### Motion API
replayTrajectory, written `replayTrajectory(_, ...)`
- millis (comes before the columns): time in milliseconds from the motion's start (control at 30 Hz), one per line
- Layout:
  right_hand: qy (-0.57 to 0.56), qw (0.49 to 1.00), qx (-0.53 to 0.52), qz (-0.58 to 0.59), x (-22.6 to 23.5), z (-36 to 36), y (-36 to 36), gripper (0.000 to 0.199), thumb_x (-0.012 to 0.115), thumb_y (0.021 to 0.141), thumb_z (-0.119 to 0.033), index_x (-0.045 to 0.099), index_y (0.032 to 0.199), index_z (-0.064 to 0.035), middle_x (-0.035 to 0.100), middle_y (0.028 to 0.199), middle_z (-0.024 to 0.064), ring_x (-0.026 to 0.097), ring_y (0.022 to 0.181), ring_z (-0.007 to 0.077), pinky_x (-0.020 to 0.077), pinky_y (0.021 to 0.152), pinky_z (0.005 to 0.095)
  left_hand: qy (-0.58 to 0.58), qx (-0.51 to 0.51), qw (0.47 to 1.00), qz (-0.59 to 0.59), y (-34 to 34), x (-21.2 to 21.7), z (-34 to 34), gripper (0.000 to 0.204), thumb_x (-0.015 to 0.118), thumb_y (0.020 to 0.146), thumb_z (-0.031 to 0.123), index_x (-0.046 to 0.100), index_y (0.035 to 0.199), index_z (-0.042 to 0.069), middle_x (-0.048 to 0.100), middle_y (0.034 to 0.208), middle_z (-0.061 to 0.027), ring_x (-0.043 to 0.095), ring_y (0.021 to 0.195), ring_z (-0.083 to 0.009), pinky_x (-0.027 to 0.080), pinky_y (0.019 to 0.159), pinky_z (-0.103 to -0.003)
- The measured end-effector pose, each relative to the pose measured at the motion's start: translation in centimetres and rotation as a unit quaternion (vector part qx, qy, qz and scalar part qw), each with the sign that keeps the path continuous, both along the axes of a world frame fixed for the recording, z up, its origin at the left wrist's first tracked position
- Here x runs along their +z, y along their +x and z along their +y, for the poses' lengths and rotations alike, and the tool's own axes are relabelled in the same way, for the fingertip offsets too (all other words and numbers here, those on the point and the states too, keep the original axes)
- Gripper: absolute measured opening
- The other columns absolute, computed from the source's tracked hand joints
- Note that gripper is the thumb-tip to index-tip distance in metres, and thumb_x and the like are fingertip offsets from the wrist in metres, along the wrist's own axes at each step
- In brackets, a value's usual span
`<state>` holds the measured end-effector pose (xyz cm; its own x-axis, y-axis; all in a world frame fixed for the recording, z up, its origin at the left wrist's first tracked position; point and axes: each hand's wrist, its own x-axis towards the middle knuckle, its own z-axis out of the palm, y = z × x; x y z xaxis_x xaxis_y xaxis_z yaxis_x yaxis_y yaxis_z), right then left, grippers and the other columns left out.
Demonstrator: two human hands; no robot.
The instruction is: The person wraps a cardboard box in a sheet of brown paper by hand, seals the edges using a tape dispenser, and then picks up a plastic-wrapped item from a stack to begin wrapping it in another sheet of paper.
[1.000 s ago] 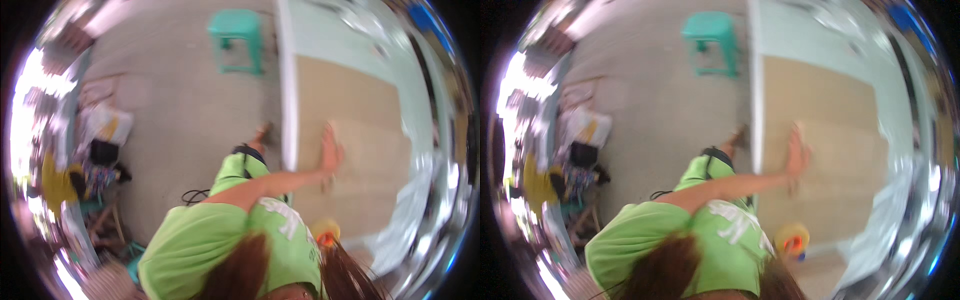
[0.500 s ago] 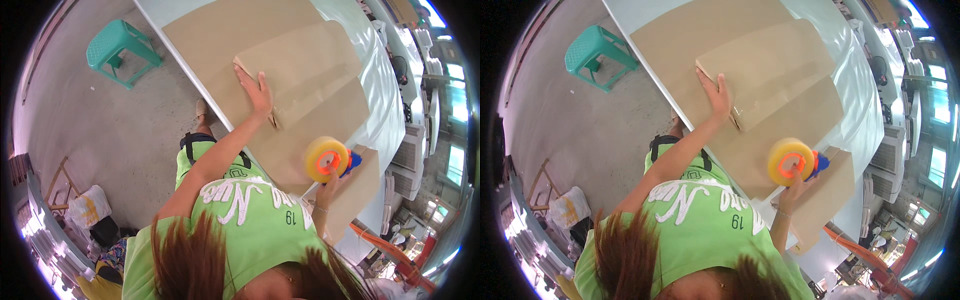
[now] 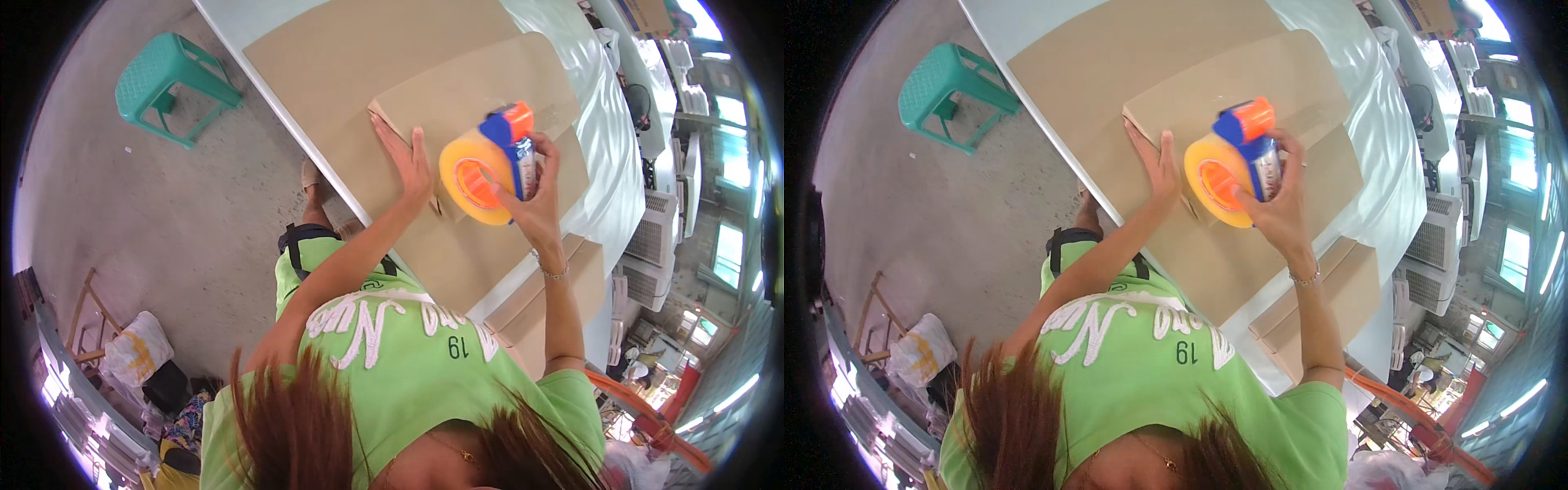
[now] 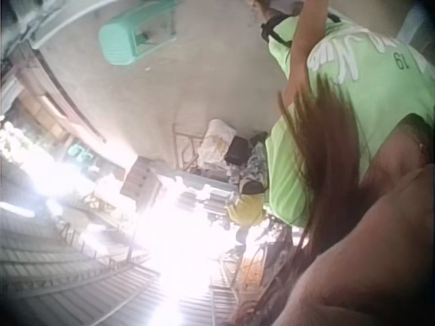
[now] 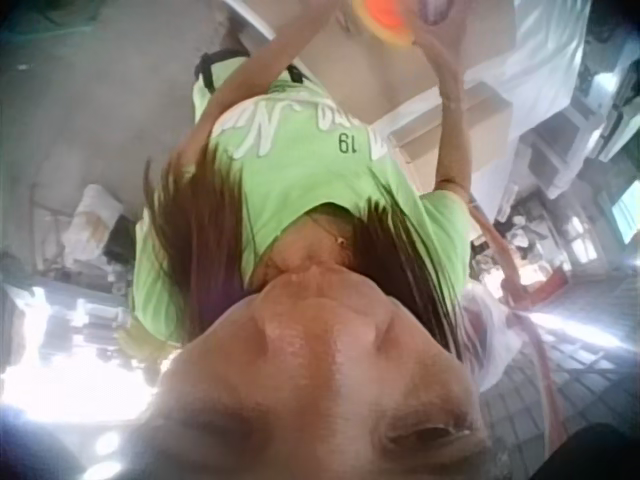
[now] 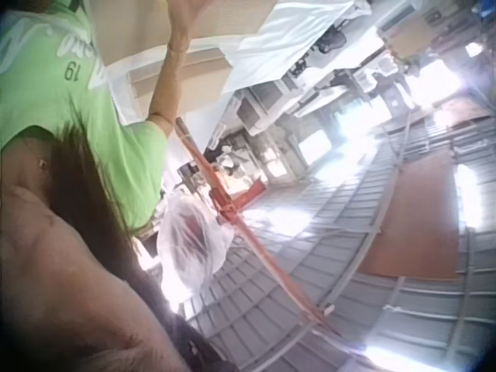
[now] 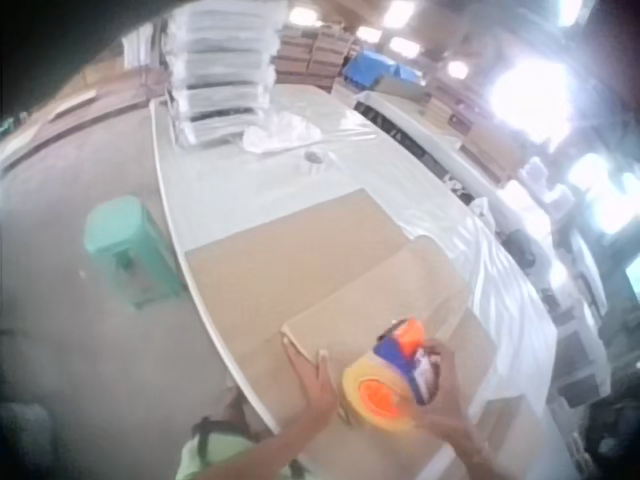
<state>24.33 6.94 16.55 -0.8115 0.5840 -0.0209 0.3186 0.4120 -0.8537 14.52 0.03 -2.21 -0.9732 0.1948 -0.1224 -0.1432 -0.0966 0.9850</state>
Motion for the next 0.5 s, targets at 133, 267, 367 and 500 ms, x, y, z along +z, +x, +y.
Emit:
replayTrajectory(133, 0.251, 0.961, 0.11, -0.042, -1.1, -0.2, -1.8, 0.059, 0.075, 0.068, -0.005, 0.057, 0.124, -0.0132, 0.048, 0.121, 0.0161, 0.055, 0.105, 0.0282, 0.0506, 0.084, 0.0339, 0.023, -0.009, 0.998, 0.056, 0.2, -0.1, -0.3, 0.079, 0.042, 0.1, 0.037, -0.003, 0.148, -0.007, -0.005, 0.156, -0.0251, -0.005, 0.145, -0.037, 0.001, 0.117, -0.046)
replayTrajectory(267, 0.204, 0.975, 0.075, -0.042, -2.0, -1.3, -2.2, 0.058, 0.079, 0.067, -0.004, 0.062, 0.123, -0.0092, 0.048, 0.12, 0.0167, 0.058, 0.093, 0.0243, 0.0516, 0.079, 0.0329, 0.031, -0.009, 0.999, 0.029, 0.3, 0.5, -0.2, 0.078, 0.039, 0.1, 0.038, -0.003, 0.147, -0.007, -0.006, 0.156, -0.0254, -0.005, 0.145, -0.0374, 0.0, 0.117, -0.046)
replayTrajectory(367, 0.23, 0.967, 0.103, -0.036, -2.1, -1.0, -2.2, 0.058, 0.079, 0.067, -0.004, 0.063, 0.123, -0.0081, 0.048, 0.119, 0.017, 0.058, 0.092, 0.0235, 0.0513, 0.079, 0.0323, 0.009, -0.008, 0.999, 0.043, 0.5, 0.0, -0.3, 0.078, 0.039, 0.1, 0.039, -0.003, 0.147, -0.007, -0.005, 0.156, -0.0252, -0.005, 0.145, -0.0368, 0.0, 0.117, -0.045)
replayTrajectory(500, 0.187, 0.976, 0.101, -0.04, -2.4, -0.8, -2.3, 0.058, 0.078, 0.068, -0.004, 0.062, 0.123, -0.007, 0.048, 0.119, 0.0171, 0.057, 0.093, 0.0243, 0.0504, 0.079, 0.0327, 0.035, -0.02, 0.999, -0.003, 0.5, 1.4, -0.6, 0.078, 0.04, 0.1, 0.037, -0.003, 0.147, -0.007, -0.005, 0.156, -0.0248, -0.004, 0.146, -0.0358, 0.001, 0.117, -0.044)
